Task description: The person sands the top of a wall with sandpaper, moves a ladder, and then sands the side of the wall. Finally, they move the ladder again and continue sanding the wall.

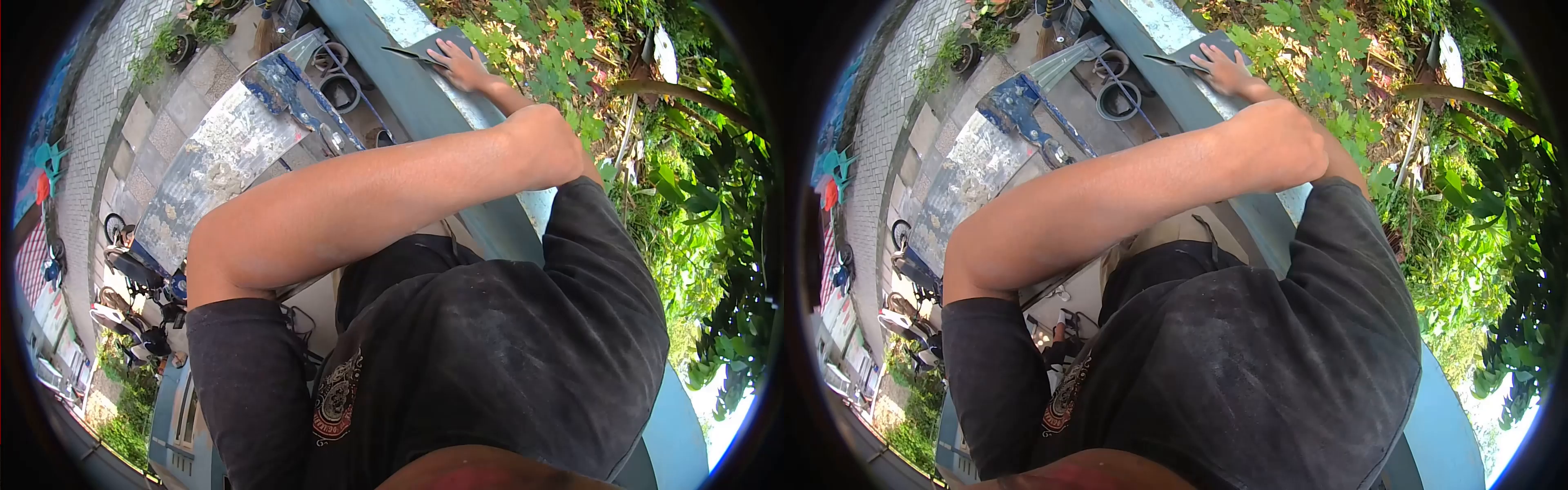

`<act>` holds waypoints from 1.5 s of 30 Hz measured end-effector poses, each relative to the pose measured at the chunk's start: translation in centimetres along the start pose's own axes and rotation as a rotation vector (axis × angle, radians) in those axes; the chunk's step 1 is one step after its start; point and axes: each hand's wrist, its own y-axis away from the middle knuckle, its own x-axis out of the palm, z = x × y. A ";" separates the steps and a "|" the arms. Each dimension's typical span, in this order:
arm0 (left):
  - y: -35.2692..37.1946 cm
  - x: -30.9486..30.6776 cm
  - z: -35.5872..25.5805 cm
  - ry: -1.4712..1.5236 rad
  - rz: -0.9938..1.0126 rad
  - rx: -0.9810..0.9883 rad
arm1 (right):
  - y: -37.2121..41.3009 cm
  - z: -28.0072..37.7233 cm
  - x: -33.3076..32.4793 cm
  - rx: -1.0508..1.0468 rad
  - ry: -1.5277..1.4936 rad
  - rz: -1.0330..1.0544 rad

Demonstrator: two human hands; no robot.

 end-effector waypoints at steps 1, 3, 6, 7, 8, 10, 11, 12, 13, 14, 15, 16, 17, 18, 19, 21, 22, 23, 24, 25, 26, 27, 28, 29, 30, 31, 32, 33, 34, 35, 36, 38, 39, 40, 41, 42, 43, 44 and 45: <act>0.1 0.0 0.0 0.000 0.009 -0.004 | -0.1 0.4 -0.1 0.005 -0.003 -0.007; 0.3 -0.7 0.1 0.000 0.000 0.021 | 0.2 1.3 -0.6 0.019 0.063 0.065; -0.2 -1.5 -0.4 -0.017 0.115 -0.008 | 12.9 1.9 -1.5 -0.140 0.049 -0.064; -0.7 -1.4 -0.4 -0.051 0.209 -0.034 | 17.7 0.9 -1.3 -0.130 0.055 -0.065; -0.9 -1.2 -0.4 -0.084 0.305 -0.061 | 22.8 0.2 -0.8 -0.042 -0.371 0.030; -0.4 -0.4 -0.1 -0.042 0.185 -0.011 | 30.9 3.0 -3.7 -0.006 -0.296 0.112; -0.2 -0.6 0.1 -0.004 0.071 0.030 | 33.3 4.8 -6.6 -0.057 0.203 0.096; -0.3 -1.1 0.3 -0.015 0.066 0.030 | 33.6 4.8 -6.8 -0.058 0.212 0.088; -0.6 -1.4 0.1 -0.012 0.139 0.018 | 33.8 4.8 -6.3 -0.031 0.231 0.090; -0.8 -1.6 -0.2 0.000 0.217 0.007 | 34.0 4.9 -5.4 -0.003 0.242 0.097; -0.8 -1.1 -0.3 0.002 0.224 0.003 | 32.2 3.5 -2.9 0.045 -0.180 0.135; -0.7 -0.7 -0.2 -0.004 0.185 0.001 | 28.6 2.2 -2.0 0.088 -0.599 0.170; -0.5 -0.2 -0.1 -0.009 0.149 -0.001 | 25.6 1.0 -1.2 0.080 -0.606 0.171; -0.4 -0.3 -0.2 -0.006 0.159 -0.007 | 21.0 2.7 -2.6 -0.006 -0.246 0.060; -0.4 -0.9 -0.3 -0.003 0.185 -0.018 | 16.0 4.0 -3.5 -0.090 0.116 -0.055; -0.5 -1.1 -0.2 -0.005 0.219 -0.038 | 5.0 3.4 -2.0 0.045 0.075 0.079; -0.4 -1.0 -0.2 0.004 0.181 -0.023 | 0.5 2.9 -1.9 0.045 0.074 0.080; -0.4 -0.8 -0.2 0.015 0.143 -0.007 | -2.2 2.8 -1.8 0.045 0.071 0.082; -0.4 -1.0 -0.3 -0.025 0.193 -0.016 | -2.7 2.7 -1.3 0.041 0.060 0.082; -0.1 -0.9 -0.2 -0.023 0.204 -0.013 | -2.9 2.6 -1.0 0.032 0.062 0.079; 0.1 -0.9 -0.2 0.031 0.134 -0.016 | -2.5 2.2 -0.8 0.029 0.068 0.079; 0.2 -0.9 -0.4 0.087 0.055 -0.021 | -0.2 2.1 -1.0 0.023 0.052 0.073; 0.1 -1.1 -0.4 0.092 0.045 -0.014 | 3.6 2.3 -1.3 0.016 0.042 0.067; 0.1 -1.3 -0.3 0.045 0.041 -0.009 | 7.9 2.0 -1.2 -0.018 0.036 0.015; 0.2 -1.6 -0.2 -0.005 0.040 -0.005 | 12.9 2.6 -1.2 -0.054 0.028 -0.039; 0.1 -1.6 -0.2 -0.006 0.031 0.000 | 18.6 4.9 -5.6 -0.164 -0.024 -0.061; -0.2 -1.5 -0.2 0.008 0.076 0.003 | 21.5 4.0 -4.4 -0.029 -0.906 0.040; -0.6 -1.3 -0.2 0.023 0.122 0.002 | 26.2 1.5 0.2 -0.063 -0.575 0.101; -0.7 -1.5 -0.3 0.026 0.114 -0.004 | 30.0 0.1 3.5 -0.099 -0.248 0.163; -0.7 -1.6 -0.4 0.013 0.147 0.004 | 30.8 1.8 1.7 -0.103 -0.246 0.168; -0.6 -2.2 -0.3 -0.006 0.180 0.013 | 30.6 3.8 -1.5 -0.023 -0.127 0.310; -0.7 -3.1 -0.3 -0.004 0.242 0.018 | 29.9 2.3 1.0 0.037 -0.228 0.275; -0.6 -3.6 -0.3 -0.001 0.308 0.026 | 26.6 2.8 -1.7 -0.049 -0.319 0.174; -0.3 -3.4 -0.2 -0.003 0.313 0.019 | 22.4 4.4 -4.8 -0.136 -0.412 0.072; -0.2 -2.9 -0.2 0.006 0.254 0.006 | 19.3 4.4 -4.2 -0.111 -0.776 0.078; 0.0 -2.3 -0.1 0.015 0.194 -0.007 | 14.4 3.6 -1.6 -0.045 0.018 0.038; -0.1 -1.7 -0.1 0.023 0.132 -0.018 | 9.7 3.4 -1.5 -0.025 0.015 0.034; -0.2 -1.0 -0.1 0.029 0.070 -0.023 | 4.8 3.2 -1.0 -0.010 0.042 -0.002; -0.4 -0.6 -0.2 0.040 0.007 -0.027 | 1.5 2.8 -0.2 0.009 0.068 -0.033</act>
